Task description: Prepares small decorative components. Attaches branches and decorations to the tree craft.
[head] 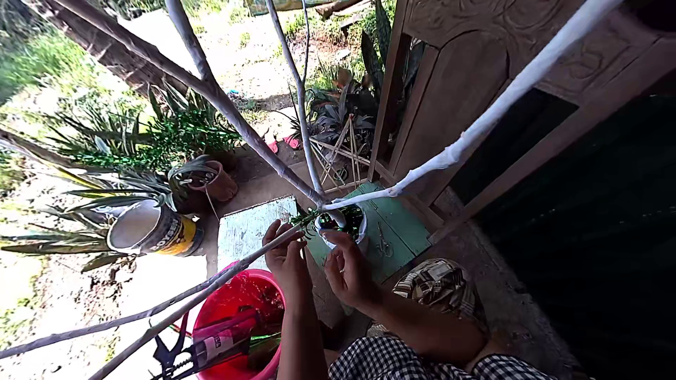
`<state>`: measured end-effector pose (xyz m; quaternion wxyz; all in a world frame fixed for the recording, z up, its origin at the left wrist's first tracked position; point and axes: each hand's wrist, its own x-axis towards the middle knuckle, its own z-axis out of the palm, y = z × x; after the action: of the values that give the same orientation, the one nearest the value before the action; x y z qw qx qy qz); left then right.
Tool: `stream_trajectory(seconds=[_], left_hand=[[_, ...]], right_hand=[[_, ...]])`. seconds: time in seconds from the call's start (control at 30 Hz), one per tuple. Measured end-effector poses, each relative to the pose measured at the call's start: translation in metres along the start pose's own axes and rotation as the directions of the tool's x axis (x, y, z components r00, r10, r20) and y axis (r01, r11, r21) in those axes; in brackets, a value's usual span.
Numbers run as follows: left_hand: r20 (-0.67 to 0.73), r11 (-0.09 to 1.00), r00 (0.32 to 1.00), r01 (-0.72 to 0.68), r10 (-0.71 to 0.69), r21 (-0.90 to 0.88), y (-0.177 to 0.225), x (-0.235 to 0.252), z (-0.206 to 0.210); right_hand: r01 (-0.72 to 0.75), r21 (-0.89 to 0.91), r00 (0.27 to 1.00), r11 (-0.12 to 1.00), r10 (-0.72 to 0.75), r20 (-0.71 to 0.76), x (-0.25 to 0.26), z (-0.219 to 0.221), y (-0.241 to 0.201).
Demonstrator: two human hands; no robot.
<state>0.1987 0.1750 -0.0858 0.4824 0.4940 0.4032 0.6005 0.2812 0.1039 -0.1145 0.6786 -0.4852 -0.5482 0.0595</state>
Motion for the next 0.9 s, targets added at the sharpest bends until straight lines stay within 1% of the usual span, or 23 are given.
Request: stream_trajectory(seconds=[0.07, 0.1, 0.2, 0.3, 0.47, 0.7, 0.9], left_hand=[[0.025, 0.998, 0.999, 0.033, -0.032, -0.049, -0.006, 0.002, 0.002], [0.054, 0.995, 0.997, 0.051, -0.047, -0.086, -0.006, 0.003, 0.005], [0.119, 0.974, 0.986, 0.138, -0.118, -0.178, -0.001, 0.001, 0.013], [0.159, 0.964, 0.978, 0.164, -0.131, -0.212, 0.002, 0.002, 0.017], [0.168, 0.959, 0.980, 0.144, -0.104, -0.245, 0.002, 0.001, 0.019], [0.143, 0.942, 0.988, 0.096, -0.052, -0.321, 0.003, 0.000, 0.020], [0.149, 0.960, 0.988, 0.006, 0.038, -0.280, -0.001, 0.003, 0.015]], right_hand=[[-0.037, -0.035, 0.999, 0.999, 0.036, -0.020, -0.001, 0.003, 0.015], [-0.033, -0.056, 0.999, 0.998, 0.032, -0.019, -0.001, 0.004, 0.019], [0.031, -0.107, 1.000, 0.994, -0.031, 0.003, 0.005, 0.005, 0.023], [0.072, -0.135, 0.997, 0.988, -0.075, -0.017, 0.013, 0.008, 0.026], [0.055, -0.178, 0.998, 0.983, -0.053, 0.014, 0.022, 0.006, 0.029], [-0.028, -0.140, 0.999, 0.990, 0.035, 0.042, 0.019, 0.008, 0.024], [-0.011, -0.174, 0.999, 0.985, 0.017, 0.036, 0.017, 0.010, 0.020]])
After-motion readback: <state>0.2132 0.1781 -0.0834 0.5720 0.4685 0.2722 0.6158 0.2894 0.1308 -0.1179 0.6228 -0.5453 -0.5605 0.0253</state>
